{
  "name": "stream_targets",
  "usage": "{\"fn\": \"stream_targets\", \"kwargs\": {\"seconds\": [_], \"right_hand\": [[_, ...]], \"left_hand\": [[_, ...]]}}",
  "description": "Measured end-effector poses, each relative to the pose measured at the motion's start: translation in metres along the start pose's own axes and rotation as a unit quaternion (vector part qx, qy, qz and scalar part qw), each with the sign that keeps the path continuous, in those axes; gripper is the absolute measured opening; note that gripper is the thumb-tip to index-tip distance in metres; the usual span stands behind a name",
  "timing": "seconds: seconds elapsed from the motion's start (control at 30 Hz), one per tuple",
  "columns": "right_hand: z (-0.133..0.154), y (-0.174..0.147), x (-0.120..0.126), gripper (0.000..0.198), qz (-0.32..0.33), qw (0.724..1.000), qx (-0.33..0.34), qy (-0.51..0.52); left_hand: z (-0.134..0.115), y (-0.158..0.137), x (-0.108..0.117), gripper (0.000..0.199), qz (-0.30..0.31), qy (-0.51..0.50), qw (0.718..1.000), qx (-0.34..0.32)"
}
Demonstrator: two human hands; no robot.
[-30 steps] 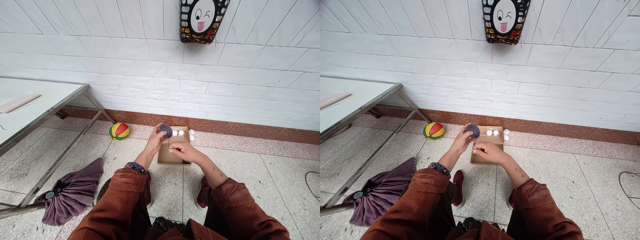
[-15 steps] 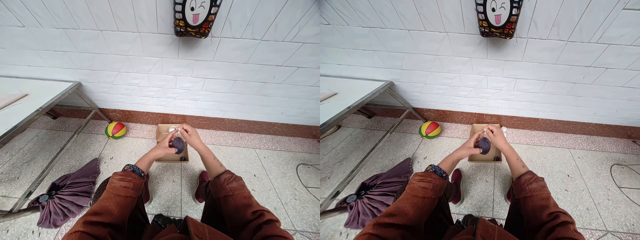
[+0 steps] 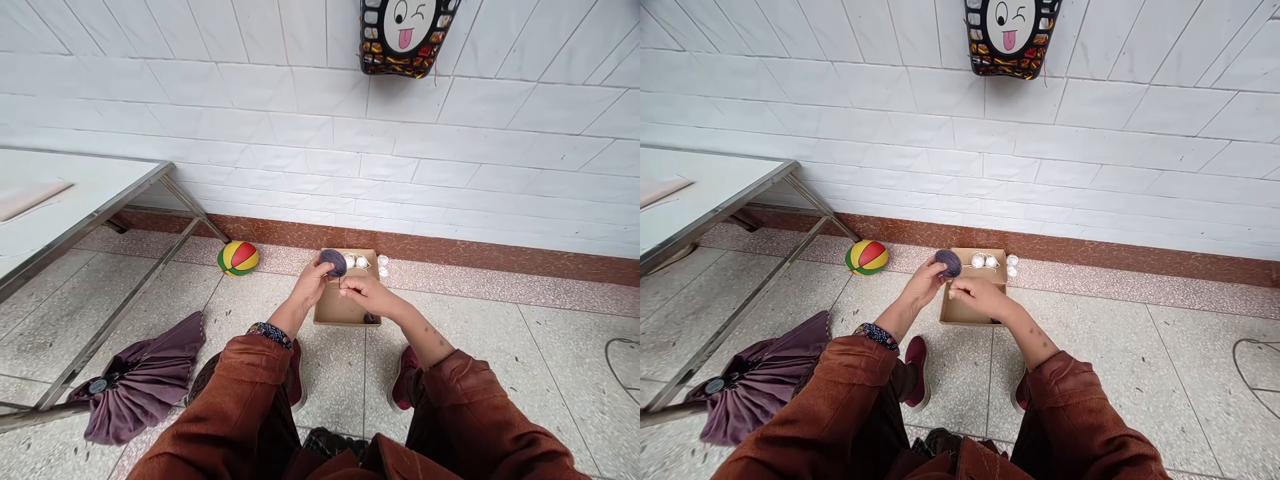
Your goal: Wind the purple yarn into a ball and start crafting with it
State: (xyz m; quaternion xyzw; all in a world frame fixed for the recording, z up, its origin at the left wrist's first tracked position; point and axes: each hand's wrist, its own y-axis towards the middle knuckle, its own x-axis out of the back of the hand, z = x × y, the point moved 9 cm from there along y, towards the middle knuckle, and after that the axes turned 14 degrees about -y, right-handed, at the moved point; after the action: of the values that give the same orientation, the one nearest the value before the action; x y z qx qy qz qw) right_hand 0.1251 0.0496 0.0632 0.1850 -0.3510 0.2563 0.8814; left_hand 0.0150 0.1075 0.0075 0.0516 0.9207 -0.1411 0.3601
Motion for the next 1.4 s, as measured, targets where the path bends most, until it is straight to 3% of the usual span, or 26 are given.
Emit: {"fn": "stream_targets", "kwargs": {"seconds": [0.2,0.33,0.43,0.53,0.6,0.77,0.93,1.07,1.23,1.4], "right_hand": [[0.004,-0.008,0.039,0.034,-0.079,0.986,-0.03,0.141],[-0.013,-0.009,0.057,0.032,-0.158,0.982,-0.052,0.092],[-0.03,-0.008,0.06,0.027,-0.195,0.977,-0.078,0.039],[-0.05,-0.007,0.053,0.025,-0.197,0.972,-0.124,0.011],[-0.06,-0.007,0.045,0.024,-0.183,0.971,-0.155,-0.008],[-0.066,-0.004,0.021,0.017,-0.104,0.977,-0.176,-0.06],[-0.046,-0.001,0.007,0.019,-0.043,0.99,-0.109,-0.082],[-0.02,-0.004,0.005,0.022,0.006,0.999,-0.045,-0.025],[-0.003,-0.007,0.031,0.026,-0.05,0.998,-0.018,0.034],[-0.023,-0.007,0.053,0.025,-0.17,0.984,-0.057,0.015]], "left_hand": [[0.007,-0.009,-0.017,0.043,0.069,0.178,0.982,-0.003],[0.025,-0.023,-0.037,0.061,0.169,0.266,0.949,0.034],[0.032,-0.032,-0.046,0.08,0.217,0.259,0.94,0.048],[0.033,-0.036,-0.051,0.085,0.243,0.225,0.942,0.052],[0.03,-0.034,-0.05,0.085,0.23,0.171,0.956,0.056],[0.017,-0.021,-0.033,0.072,0.134,0.033,0.989,0.06],[0.009,-0.006,-0.015,0.048,0.073,-0.025,0.996,0.044],[0.005,0.0,-0.004,0.035,0.041,0.013,0.999,0.018],[0.009,-0.006,-0.009,0.055,0.049,0.168,0.985,0.014],[0.029,-0.022,-0.034,0.089,0.186,0.197,0.959,0.077]]}}
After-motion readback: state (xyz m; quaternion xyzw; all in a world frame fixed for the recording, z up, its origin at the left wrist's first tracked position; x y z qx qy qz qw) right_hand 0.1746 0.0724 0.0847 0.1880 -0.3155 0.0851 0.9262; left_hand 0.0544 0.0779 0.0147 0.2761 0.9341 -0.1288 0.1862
